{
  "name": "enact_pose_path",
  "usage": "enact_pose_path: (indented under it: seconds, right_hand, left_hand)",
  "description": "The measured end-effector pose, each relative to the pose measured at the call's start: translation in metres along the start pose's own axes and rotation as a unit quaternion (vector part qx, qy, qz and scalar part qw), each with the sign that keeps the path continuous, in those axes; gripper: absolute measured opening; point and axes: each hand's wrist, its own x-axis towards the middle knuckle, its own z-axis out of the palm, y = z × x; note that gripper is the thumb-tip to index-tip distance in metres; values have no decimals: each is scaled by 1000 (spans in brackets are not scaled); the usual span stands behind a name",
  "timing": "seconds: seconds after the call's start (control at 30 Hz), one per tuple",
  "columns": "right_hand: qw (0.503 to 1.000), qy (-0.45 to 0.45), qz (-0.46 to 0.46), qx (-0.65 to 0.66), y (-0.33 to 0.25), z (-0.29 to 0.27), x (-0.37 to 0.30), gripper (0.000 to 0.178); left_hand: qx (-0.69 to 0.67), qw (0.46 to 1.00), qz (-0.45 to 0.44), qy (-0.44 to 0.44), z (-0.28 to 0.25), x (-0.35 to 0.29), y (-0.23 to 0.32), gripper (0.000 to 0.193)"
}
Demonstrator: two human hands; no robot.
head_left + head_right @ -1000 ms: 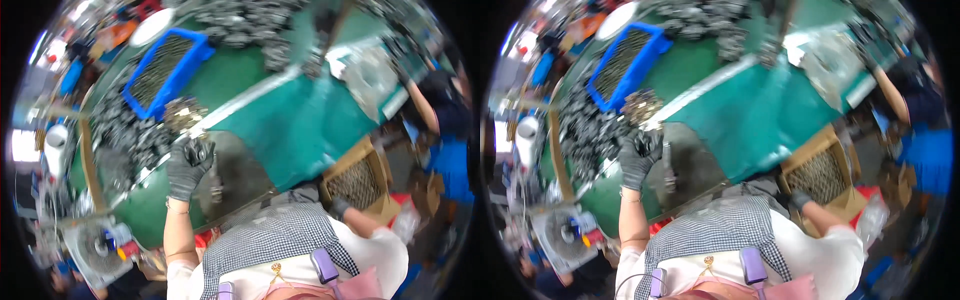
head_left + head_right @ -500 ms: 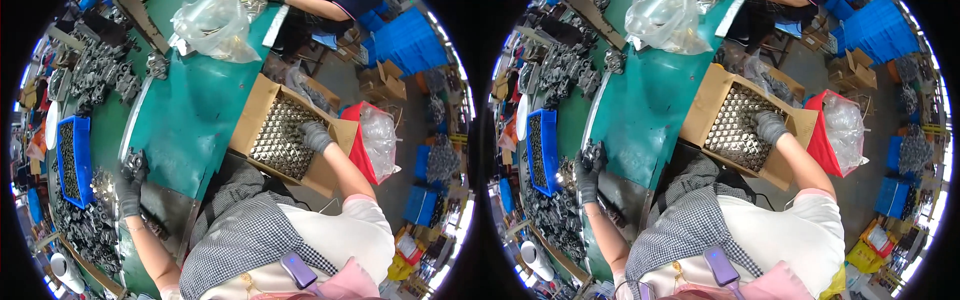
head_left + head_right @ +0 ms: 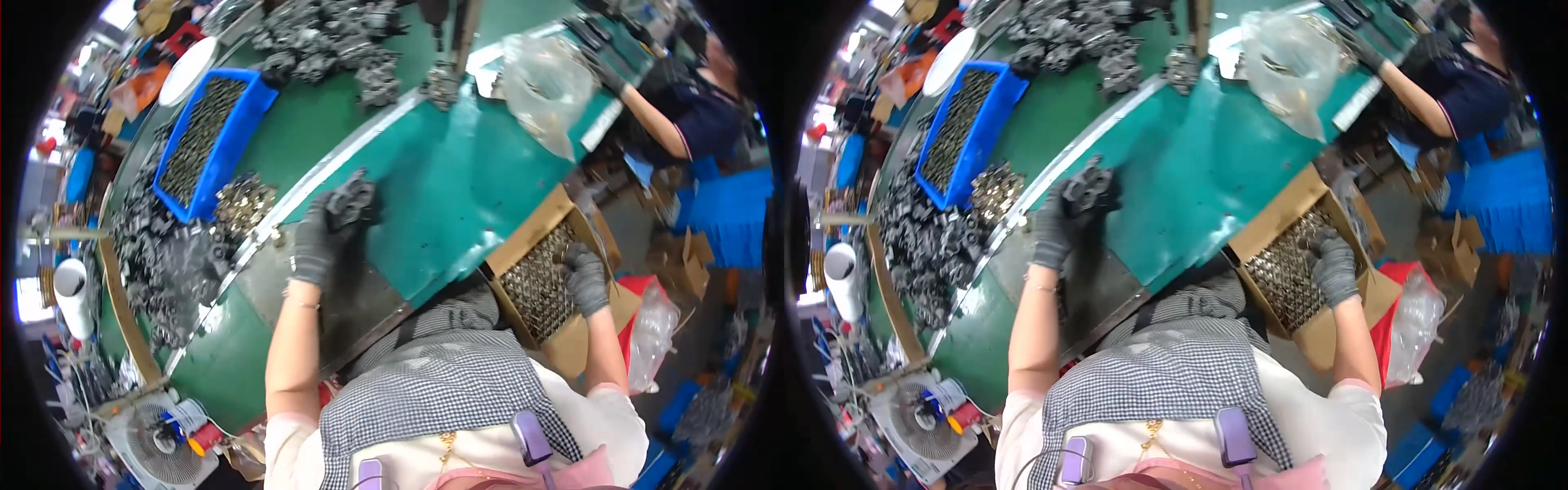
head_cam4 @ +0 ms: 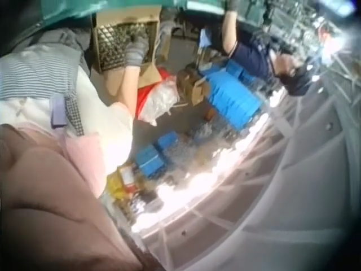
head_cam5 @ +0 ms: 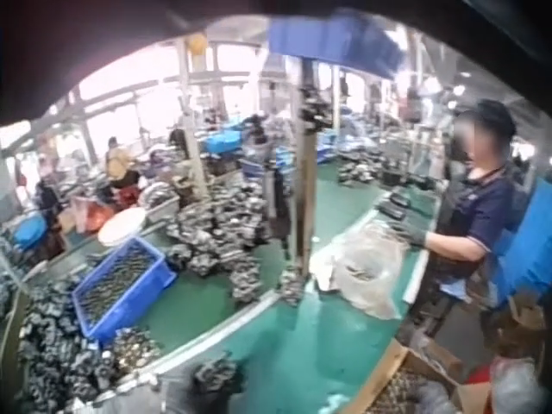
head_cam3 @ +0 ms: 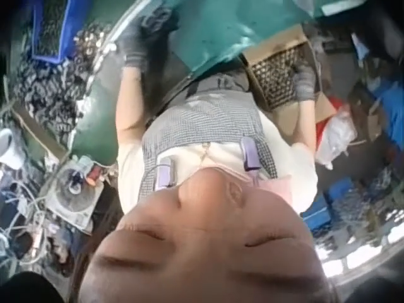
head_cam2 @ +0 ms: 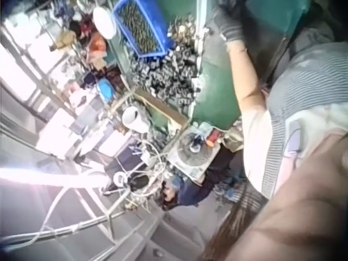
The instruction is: Assembling and packaging small metal components on a factory production line.
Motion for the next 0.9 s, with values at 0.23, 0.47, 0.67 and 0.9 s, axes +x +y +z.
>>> enact_pose_path:
  seconds: [0.23, 0.47, 0.67, 0.9]
  right_hand:
    - [973, -115, -198, -42, -235, 27, 161, 26]
    - [914, 41, -392, -96, -269, 15, 165, 26]
    - [963, -35, -252, -88, -240, 4, 236, 38]
    - [980, 143, 6, 136, -173, 49, 367, 46]
  left_hand:
    - [-50, 998, 3, -41, 10, 5, 20, 57]
    - [-53, 995, -56, -57, 6, 1, 21, 56]
    - [-23, 998, -32, -41, 8, 1, 14, 55]
    - [-32, 997, -36, -59, 9, 11, 12, 53]
